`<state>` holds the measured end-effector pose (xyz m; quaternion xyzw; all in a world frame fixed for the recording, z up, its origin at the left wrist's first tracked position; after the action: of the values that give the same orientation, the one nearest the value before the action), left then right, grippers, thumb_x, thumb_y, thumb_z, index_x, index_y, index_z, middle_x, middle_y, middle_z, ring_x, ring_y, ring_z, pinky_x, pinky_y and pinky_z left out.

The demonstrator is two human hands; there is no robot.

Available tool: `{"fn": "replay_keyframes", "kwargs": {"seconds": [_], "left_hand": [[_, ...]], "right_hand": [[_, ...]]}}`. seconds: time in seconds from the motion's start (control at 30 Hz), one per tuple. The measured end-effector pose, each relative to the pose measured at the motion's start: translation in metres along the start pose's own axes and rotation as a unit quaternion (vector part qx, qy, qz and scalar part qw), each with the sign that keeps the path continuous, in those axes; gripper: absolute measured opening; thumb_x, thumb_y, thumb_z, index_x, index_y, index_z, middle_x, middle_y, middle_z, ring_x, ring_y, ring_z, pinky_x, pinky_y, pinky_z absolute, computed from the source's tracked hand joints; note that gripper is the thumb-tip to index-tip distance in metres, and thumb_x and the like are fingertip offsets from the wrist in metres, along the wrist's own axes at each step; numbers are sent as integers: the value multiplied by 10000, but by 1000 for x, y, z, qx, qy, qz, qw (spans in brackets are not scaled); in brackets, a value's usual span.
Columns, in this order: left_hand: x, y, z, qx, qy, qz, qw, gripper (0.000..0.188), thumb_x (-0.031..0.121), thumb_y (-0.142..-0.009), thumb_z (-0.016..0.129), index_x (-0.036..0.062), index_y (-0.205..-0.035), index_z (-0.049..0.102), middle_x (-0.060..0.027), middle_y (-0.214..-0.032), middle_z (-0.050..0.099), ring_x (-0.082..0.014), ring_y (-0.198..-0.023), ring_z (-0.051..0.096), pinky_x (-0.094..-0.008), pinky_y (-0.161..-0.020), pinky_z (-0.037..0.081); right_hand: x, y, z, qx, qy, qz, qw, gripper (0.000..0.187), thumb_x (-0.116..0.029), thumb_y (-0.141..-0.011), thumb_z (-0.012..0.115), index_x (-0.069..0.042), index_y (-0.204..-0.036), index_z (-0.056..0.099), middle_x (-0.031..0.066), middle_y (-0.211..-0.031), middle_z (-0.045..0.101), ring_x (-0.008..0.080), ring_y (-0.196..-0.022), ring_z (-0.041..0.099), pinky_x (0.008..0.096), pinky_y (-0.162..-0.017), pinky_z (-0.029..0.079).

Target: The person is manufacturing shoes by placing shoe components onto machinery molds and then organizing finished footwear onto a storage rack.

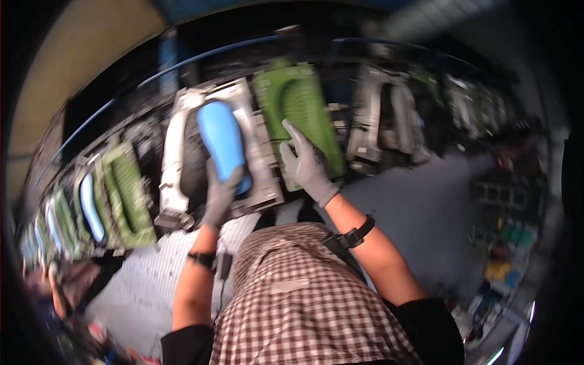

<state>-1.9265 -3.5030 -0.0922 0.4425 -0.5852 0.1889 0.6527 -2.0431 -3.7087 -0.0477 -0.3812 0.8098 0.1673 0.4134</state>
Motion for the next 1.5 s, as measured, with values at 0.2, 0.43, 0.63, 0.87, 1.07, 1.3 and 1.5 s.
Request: {"fn": "replay_keyframes", "kwargs": {"seconds": [0.2, 0.43, 0.63, 0.87, 1.07, 1.3, 1.5], "left_hand": [[-1, 36, 5, 211, -192, 81, 955, 781, 255, -995, 667, -48, -1582, 251, -244, -1555, 395, -316, -1432, 407, -376, -1183, 316], [115, 30, 240, -16, -62, 174, 983, 558, 150, -1018, 612, 26, -1528, 424, -147, -1421, 569, -220, -1338, 522, -335, -1128, 400], [68, -47, 485, -166, 97, -91, 977, 634, 173, -945, 701, 16, -1491, 421, -102, -1218, 660, -182, -1111, 626, -306, -949, 501], [-2, -123, 551, -223, 107, -18, 969, 359, 237, -917, 724, 36, -1211, 678, -56, -1086, 710, -146, -919, 644, -299, -821, 531], [36, -57, 537, -86, 169, -73, 979, 387, 230, -901, 754, 10, -1207, 670, -56, -1103, 716, -140, -933, 649, -290, -834, 533], [25, -60, 542, -108, 161, -65, 979, 403, 105, -858, 753, 13, -1222, 606, -44, -1087, 688, -132, -948, 636, -290, -843, 539], [-3, 12, 540, -278, -13, 8, 960, 563, 57, -847, 787, 0, -1350, 541, -59, -1189, 669, -117, -948, 634, -292, -838, 550]], "right_hand": [[165, 23, -219, 396, 78, 76, 912, 403, -227, -965, 657, 28, -1277, 623, 160, -1021, 704, 277, -924, 664, 355, -890, 523], [304, 27, -332, 414, -397, 399, 716, 374, -265, -951, 675, 42, -1161, 635, 132, -1025, 711, 258, -837, 685, 294, -650, 553], [308, 22, -343, 96, -782, 289, 544, 113, -139, -988, 649, -173, -1093, 678, 47, -1091, 723, 65, -635, 521, 189, -509, 460], [253, -17, -399, 101, -572, 188, 792, 299, -96, -964, 657, -90, -1263, 656, 96, -1083, 705, 200, -885, 624, 307, -789, 521], [252, -87, -404, 87, 69, -109, 988, 347, -119, -929, 675, -152, -1274, 684, 110, -1034, 669, 314, -938, 677, 393, -798, 544], [267, -109, -372, -247, 109, -150, 951, 269, -174, -902, 651, -193, -1161, 724, 81, -1095, 687, 321, -1022, 676, 410, -864, 555], [263, -30, -351, -408, 195, -156, 878, 210, -241, -920, 640, -135, -1086, 713, 112, -1073, 675, 332, -1001, 679, 424, -865, 547]]}}
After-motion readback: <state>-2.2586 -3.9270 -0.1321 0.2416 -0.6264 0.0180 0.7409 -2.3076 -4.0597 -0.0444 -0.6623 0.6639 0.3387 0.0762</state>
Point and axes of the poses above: each hand's wrist, its own y-axis away from the middle knuckle, its own z-axis out of the palm, x = y × z, the point moved 4 cm from there along -y, towards the middle knuckle
